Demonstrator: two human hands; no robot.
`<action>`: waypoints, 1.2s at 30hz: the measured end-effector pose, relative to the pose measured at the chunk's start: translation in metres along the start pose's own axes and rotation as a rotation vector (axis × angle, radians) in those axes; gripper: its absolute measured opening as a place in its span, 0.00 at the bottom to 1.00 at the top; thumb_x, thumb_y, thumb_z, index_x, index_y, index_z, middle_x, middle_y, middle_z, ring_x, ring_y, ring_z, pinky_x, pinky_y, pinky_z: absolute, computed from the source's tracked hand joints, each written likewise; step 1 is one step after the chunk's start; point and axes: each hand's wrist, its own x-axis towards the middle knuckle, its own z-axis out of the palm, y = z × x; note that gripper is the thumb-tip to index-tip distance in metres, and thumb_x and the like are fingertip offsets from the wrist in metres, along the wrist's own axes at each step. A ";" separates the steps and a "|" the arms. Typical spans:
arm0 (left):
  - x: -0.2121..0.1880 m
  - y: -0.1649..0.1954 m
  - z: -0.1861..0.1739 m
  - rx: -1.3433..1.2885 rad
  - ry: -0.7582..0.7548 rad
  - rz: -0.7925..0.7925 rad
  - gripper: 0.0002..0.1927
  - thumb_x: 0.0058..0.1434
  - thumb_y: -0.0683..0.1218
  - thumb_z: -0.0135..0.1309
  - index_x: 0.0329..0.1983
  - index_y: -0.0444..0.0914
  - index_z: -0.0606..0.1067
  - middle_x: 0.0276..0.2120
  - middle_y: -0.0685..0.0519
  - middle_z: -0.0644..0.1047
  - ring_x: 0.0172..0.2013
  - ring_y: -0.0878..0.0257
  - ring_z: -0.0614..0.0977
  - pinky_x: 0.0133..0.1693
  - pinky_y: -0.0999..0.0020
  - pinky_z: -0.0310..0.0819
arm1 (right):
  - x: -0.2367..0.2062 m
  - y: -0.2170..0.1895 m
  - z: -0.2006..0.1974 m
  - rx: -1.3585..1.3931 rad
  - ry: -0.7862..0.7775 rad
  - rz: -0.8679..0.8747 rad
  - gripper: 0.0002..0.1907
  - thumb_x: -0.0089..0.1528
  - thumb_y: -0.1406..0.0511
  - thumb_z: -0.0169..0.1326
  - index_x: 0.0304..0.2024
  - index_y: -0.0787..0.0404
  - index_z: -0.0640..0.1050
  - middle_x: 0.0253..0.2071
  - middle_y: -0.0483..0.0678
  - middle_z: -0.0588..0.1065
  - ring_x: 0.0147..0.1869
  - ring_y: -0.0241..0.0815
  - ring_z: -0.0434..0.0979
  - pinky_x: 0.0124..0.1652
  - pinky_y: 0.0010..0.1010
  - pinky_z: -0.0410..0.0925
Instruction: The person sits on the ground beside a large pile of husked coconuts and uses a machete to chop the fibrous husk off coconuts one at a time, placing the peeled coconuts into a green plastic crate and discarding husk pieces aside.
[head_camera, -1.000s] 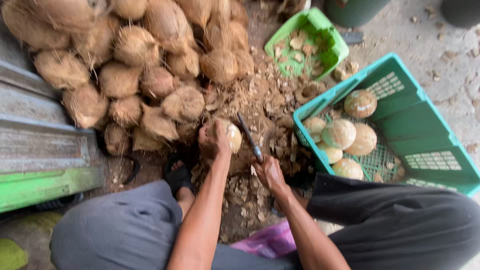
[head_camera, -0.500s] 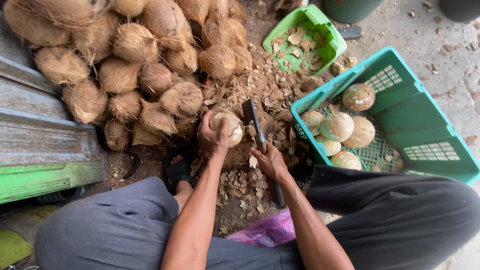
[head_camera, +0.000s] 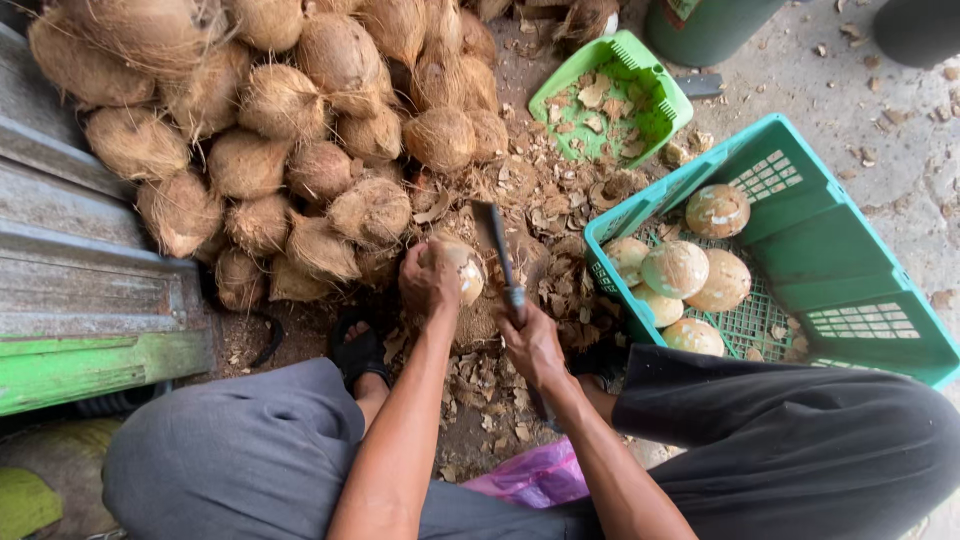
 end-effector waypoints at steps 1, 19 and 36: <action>0.000 0.000 0.001 0.096 0.009 -0.014 0.17 0.61 0.61 0.48 0.41 0.46 0.77 0.41 0.50 0.78 0.38 0.58 0.81 0.37 0.57 0.79 | 0.000 0.002 0.001 -0.042 -0.021 0.013 0.13 0.66 0.56 0.52 0.33 0.58 0.75 0.23 0.40 0.71 0.22 0.33 0.66 0.23 0.33 0.65; -0.010 0.020 -0.001 0.399 0.135 0.017 0.21 0.62 0.66 0.49 0.44 0.48 0.77 0.47 0.50 0.76 0.45 0.55 0.77 0.43 0.54 0.72 | 0.004 0.019 0.005 -0.007 0.130 -0.310 0.20 0.68 0.56 0.54 0.26 0.60 0.71 0.16 0.45 0.64 0.19 0.35 0.60 0.20 0.35 0.57; -0.008 0.015 0.010 0.505 0.105 -0.038 0.20 0.57 0.65 0.52 0.43 0.50 0.74 0.54 0.51 0.71 0.50 0.55 0.76 0.44 0.53 0.77 | 0.026 0.037 0.015 -0.324 0.002 -0.027 0.18 0.70 0.55 0.44 0.29 0.57 0.72 0.16 0.46 0.70 0.16 0.40 0.67 0.21 0.41 0.67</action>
